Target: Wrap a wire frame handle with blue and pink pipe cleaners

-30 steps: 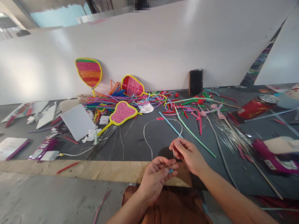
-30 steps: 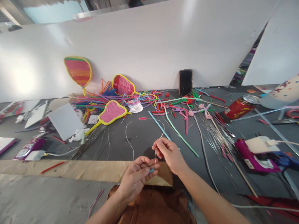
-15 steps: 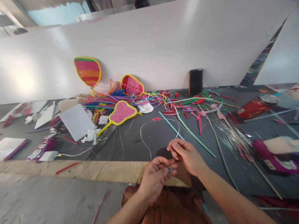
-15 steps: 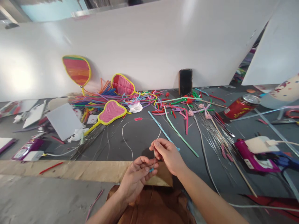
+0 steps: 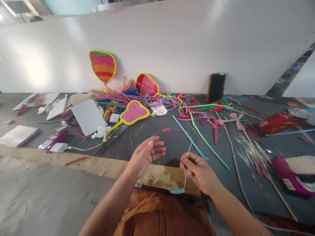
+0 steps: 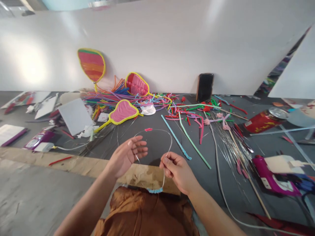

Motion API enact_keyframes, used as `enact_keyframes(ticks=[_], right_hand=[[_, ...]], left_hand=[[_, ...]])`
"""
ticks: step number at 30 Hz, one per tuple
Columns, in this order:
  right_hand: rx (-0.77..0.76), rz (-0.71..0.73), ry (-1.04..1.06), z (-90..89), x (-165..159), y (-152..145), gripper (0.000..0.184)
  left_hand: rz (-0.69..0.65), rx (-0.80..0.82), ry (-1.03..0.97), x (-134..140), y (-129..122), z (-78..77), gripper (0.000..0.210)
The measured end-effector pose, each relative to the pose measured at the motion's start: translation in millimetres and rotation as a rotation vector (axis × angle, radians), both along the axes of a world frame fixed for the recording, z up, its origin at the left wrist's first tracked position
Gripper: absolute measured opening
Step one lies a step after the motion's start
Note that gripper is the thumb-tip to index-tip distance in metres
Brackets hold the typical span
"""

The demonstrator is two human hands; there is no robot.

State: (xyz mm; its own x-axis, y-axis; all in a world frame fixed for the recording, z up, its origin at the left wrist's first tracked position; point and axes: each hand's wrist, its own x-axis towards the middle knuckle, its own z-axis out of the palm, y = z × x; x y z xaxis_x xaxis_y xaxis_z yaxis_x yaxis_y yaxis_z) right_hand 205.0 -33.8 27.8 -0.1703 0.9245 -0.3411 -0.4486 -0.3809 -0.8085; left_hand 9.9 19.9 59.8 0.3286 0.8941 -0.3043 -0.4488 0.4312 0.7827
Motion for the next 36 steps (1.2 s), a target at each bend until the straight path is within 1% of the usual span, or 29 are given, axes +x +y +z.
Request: enact_keyframes(ticks=[2, 3, 6, 9, 11, 14, 16, 18, 21, 24, 27, 31, 34, 36], right_hand=[[-0.033, 0.034, 0.032, -3.2, -1, -7, 0.027], [-0.047, 0.051, 0.043, -4.9, -1, -10, 0.026], [-0.081, 0.103, 0.046, -9.0, -1, -19, 0.024], [-0.107, 0.14, 0.064, -11.5, -4, -27, 0.026], [-0.119, 0.152, 0.09, -12.4, -7, -31, 0.028], [-0.125, 0.175, 0.091, -12.5, -12, -38, 0.033], [-0.105, 0.205, 0.062, -11.3, -14, -42, 0.033], [-0.064, 0.215, 0.011, -9.5, -14, -45, 0.033], [-0.028, 0.149, -0.083, -7.6, -13, -48, 0.037], [-0.007, 0.073, -0.147, -7.0, -13, -47, 0.038], [0.012, 0.075, -0.228, -4.9, -14, -46, 0.039], [0.042, 0.101, -0.34, 0.0, -18, -48, 0.04], [0.051, 0.113, -0.356, 0.6, -19, -51, 0.039], [0.054, 0.119, -0.352, -0.7, -20, -52, 0.037]], left_hand=[[-0.031, 0.031, 0.069, -8, 16, 11.1, 0.036], [-0.105, 0.043, 0.118, -10, 24, 16.5, 0.036], [-0.453, 0.071, 0.34, -12, 47, 31.1, 0.033], [-0.688, 0.143, 0.555, -3, 62, 41.5, 0.03], [-0.782, 0.196, 0.648, 7, 66, 45.3, 0.028], [-0.888, 0.281, 0.738, 21, 66, 46.6, 0.024], [-0.952, 0.346, 0.781, 29, 62, 46.2, 0.02], [-1.017, 0.374, 0.819, 34, 58, 45.7, 0.016], [-1.102, 0.338, 0.838, 39, 50, 45.6, 0.012], [-1.153, 0.322, 0.838, 43, 43, 45.8, 0.011], [-1.171, 0.386, 0.879, 44, 38, 44.9, 0.011], [-1.159, 0.479, 0.945, 42, 35, 41.1, 0.01], [-1.151, 0.541, 0.986, 40, 34, 38.5, 0.01], [-1.133, 0.617, 1.02, 40, 34, 37.6, 0.012]])
